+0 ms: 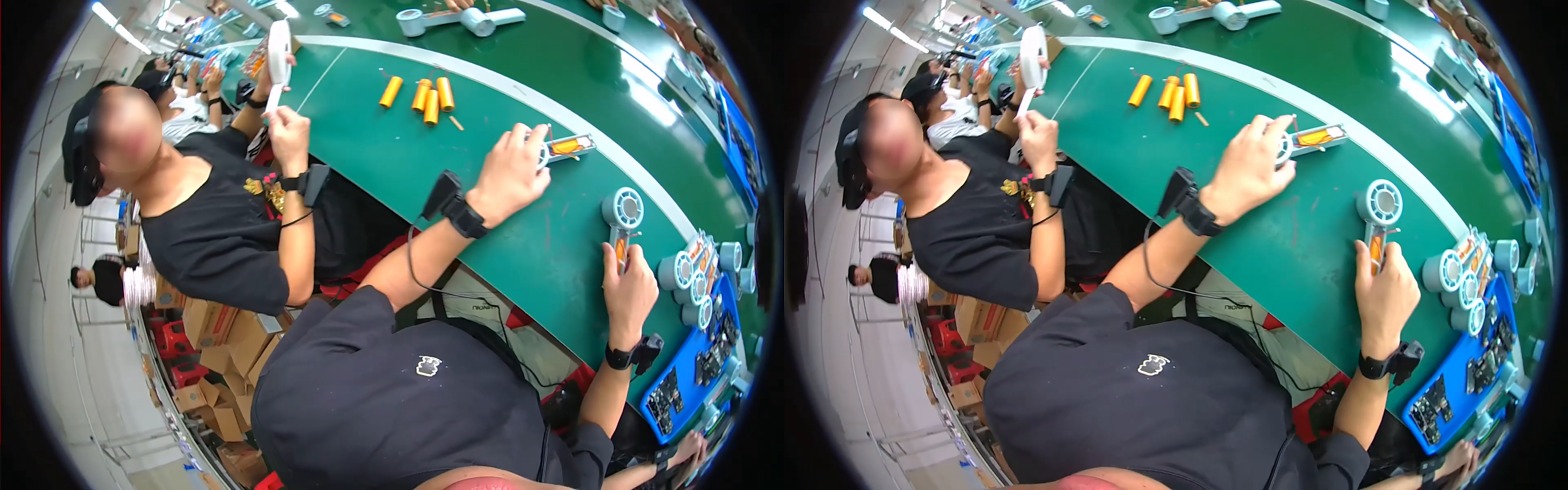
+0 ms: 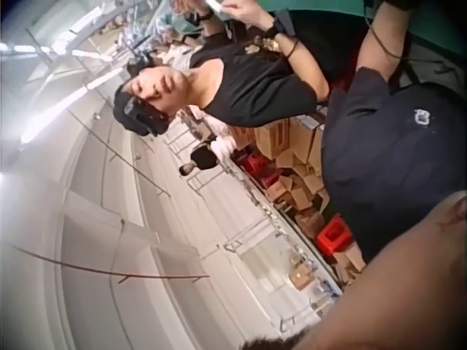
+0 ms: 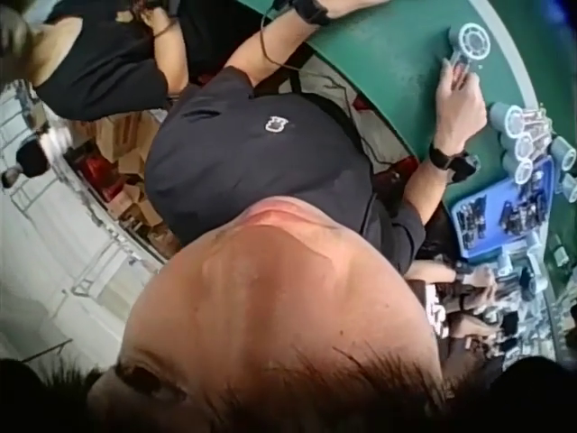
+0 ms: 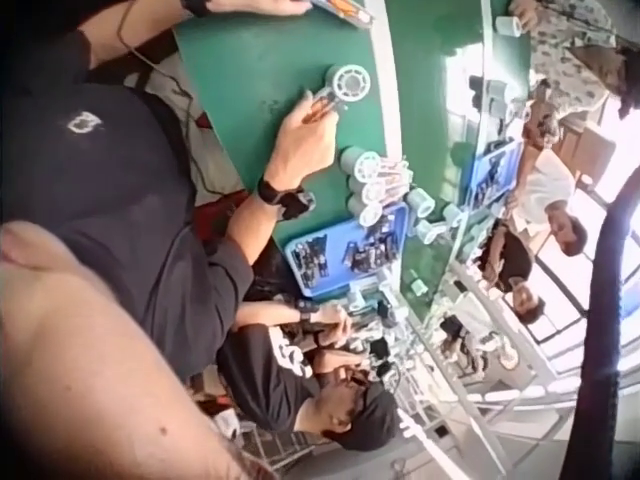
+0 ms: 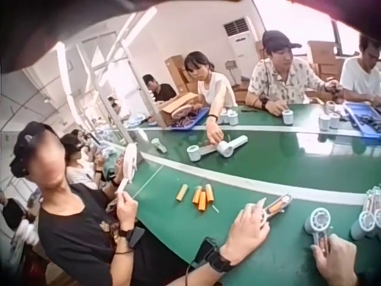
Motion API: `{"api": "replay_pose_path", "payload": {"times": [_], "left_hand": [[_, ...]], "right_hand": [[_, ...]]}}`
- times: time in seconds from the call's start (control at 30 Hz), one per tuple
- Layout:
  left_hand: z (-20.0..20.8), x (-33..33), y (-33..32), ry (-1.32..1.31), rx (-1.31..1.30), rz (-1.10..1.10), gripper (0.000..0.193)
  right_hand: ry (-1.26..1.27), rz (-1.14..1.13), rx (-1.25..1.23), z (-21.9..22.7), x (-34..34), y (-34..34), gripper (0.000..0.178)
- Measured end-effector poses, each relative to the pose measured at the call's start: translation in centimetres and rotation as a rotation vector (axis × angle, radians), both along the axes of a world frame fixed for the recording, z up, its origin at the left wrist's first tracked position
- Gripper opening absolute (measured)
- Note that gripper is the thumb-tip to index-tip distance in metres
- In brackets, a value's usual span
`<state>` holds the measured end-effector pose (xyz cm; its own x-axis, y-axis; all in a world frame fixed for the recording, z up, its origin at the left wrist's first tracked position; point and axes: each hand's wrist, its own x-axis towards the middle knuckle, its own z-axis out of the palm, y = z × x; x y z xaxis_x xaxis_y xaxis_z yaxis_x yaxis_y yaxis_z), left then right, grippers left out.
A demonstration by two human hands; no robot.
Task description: The person picks up a circuit board and connects it to the wires of a fan housing before pressing it into place. They then repeat this process with a second fan housing and circuit board.
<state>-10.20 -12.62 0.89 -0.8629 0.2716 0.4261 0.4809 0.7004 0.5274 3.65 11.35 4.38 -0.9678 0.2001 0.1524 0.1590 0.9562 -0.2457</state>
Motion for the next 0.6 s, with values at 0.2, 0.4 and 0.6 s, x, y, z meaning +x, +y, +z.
{"api": "replay_pose_path", "payload": {"times": [0.2, 0.4, 0.6], "left_hand": [[2.2, -2.2, 0.2, -0.133, -0.008, -0.343, 0.062], [0.8, -5.8, 1.9, 0.039, -0.058, -0.655, 0.044], [-0.3, -5.6, 6.8, 0.055, -0.144, -0.768, 0.037]], "right_hand": [[0.096, 0.116, -0.169, -0.4, -0.7, 0.3, 0.032], [0.044, 0.382, -0.250, -0.6, -0.7, 0.7, 0.036], [0.014, 0.533, -0.253, -0.3, -1.2, -0.7, 0.030]]}}
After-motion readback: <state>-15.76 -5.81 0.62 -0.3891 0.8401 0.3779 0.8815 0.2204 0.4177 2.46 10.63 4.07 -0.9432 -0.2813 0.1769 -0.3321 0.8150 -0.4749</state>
